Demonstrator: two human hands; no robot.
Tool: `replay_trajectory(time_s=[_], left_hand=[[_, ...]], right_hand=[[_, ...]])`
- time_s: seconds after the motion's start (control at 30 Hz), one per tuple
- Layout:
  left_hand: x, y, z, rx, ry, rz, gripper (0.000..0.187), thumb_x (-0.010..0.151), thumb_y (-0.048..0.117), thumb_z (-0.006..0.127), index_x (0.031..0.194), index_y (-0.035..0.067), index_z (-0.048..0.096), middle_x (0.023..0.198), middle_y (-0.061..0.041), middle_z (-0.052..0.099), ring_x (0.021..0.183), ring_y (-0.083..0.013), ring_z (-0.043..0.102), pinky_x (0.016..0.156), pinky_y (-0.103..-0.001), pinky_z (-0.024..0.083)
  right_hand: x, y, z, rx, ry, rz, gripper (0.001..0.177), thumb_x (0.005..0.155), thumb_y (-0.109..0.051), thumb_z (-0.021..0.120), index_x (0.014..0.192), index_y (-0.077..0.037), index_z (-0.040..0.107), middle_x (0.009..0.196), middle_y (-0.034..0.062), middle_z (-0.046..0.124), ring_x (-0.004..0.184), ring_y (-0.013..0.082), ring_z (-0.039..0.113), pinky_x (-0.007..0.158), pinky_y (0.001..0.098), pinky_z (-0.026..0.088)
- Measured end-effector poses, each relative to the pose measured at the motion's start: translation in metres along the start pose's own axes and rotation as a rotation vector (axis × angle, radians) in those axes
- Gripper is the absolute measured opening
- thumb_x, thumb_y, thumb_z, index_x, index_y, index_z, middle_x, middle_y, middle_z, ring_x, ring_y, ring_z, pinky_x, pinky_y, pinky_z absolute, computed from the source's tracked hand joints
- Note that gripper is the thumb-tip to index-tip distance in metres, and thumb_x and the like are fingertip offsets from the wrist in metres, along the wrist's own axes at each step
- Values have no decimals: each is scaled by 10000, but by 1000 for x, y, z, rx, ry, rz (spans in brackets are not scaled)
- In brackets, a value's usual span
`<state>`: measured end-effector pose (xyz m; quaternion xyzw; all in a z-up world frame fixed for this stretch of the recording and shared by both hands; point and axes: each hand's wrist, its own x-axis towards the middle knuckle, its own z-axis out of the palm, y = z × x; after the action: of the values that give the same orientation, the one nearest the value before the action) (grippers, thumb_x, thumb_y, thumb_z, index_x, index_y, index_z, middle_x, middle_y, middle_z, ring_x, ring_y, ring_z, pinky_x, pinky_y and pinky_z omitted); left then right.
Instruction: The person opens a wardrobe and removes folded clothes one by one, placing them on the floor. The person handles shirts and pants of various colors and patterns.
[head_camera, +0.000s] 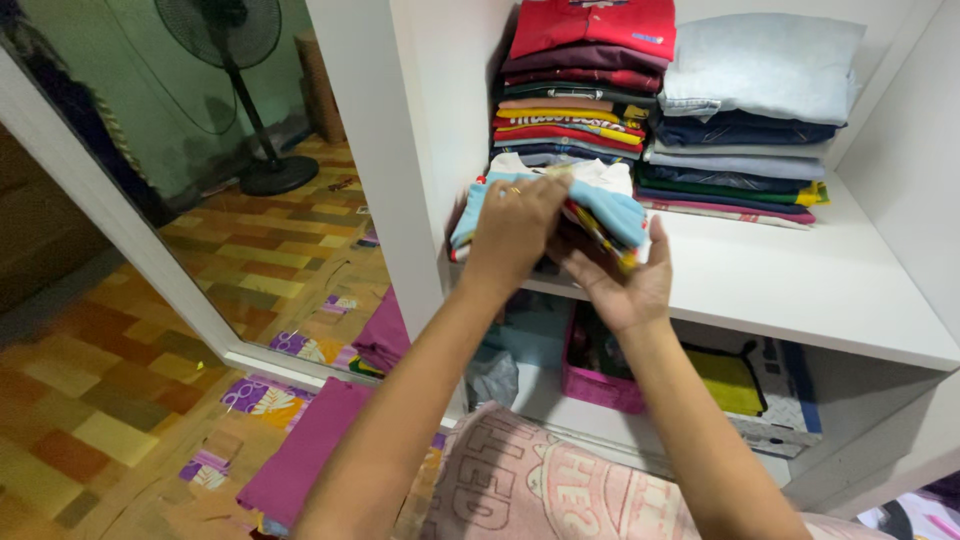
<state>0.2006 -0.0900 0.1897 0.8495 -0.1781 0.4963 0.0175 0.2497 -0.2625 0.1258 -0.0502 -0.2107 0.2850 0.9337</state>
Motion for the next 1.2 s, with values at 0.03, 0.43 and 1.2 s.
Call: replay_trajectory(time_s=[0.03, 0.43, 1.2], left_hand=[[-7, 9, -6, 52, -27, 38, 424, 939, 102, 557, 1360, 79, 598, 1240, -85, 698, 1079, -245, 648, 1001, -468, 439], [-104, 63, -24, -262, 356, -609, 372, 1013, 218, 625, 1336, 39, 571, 1416, -206, 525, 1369, -381, 466, 1129, -525, 320], [-123, 20, 3, -1996, -74, -1243, 502, 965, 265, 676, 1387, 20, 559, 1228, -135, 710, 1055, -236, 726, 906, -402, 601]], right_hand=[[-1, -7, 0, -24, 5, -4, 694, 920, -398, 624, 1439, 30, 453, 1463, 304, 479, 1348, 495, 461, 1141, 634, 341], [-13, -28, -6, -293, 250, -24, 560, 876, -82, 601, 1422, -28, 491, 1381, 206, 607, 1260, 389, 621, 1118, 584, 485], [-99, -70, -14, -485, 303, 50, 525, 888, -56, 606, 1392, 43, 499, 1251, 198, 660, 1083, 377, 696, 870, 535, 620]])
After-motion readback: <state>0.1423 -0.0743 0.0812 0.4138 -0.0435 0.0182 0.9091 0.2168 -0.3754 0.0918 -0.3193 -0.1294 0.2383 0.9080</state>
